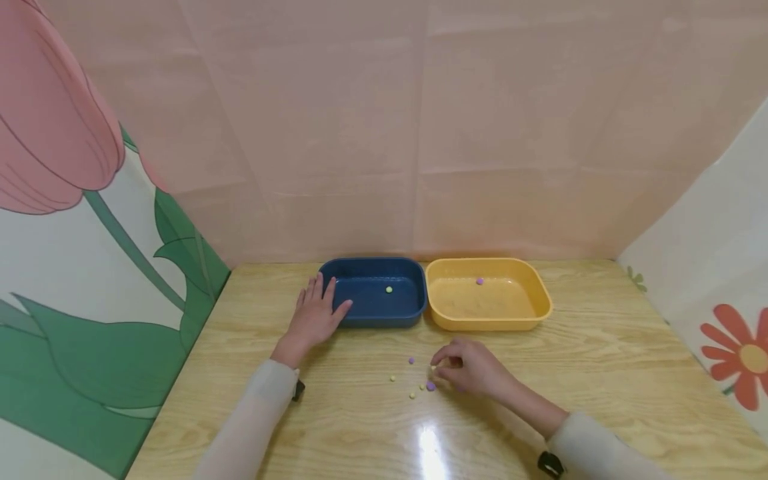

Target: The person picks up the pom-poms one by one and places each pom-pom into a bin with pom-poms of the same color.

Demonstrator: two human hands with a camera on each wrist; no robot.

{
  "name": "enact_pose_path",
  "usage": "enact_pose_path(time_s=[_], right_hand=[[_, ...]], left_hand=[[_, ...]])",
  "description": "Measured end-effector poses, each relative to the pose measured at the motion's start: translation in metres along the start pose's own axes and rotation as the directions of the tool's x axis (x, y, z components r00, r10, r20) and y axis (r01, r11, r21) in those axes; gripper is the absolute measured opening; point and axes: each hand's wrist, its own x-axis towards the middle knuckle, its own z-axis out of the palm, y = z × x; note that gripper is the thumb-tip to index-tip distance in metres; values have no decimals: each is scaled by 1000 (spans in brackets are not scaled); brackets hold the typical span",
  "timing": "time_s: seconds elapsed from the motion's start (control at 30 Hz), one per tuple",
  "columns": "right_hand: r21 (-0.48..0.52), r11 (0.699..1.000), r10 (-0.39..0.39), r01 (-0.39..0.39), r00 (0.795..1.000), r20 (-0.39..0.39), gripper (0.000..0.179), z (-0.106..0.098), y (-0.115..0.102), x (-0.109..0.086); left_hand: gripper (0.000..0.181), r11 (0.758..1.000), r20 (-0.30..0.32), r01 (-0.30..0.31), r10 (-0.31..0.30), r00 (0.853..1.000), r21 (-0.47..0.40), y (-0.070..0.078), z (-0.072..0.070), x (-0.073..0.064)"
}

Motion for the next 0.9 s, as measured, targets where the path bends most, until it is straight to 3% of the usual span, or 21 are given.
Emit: enact_pose_path(time_s=[0.43,0.67,0.9], right_hand=[[-21,998,-59,59,998,-38,9,-16,-19,21],[0,999,-46,46,996,-82,8,-23,-23,36],[0,1000,-28,28,996,-80,8,-27,-26,47]], left_hand=[[84,1000,16,9,-9,1000,27,-2,2,3],[83,999,8,9,-9,1000,40,0,1,3],[83,998,8,19,-19,1000,67,2,0,0]])
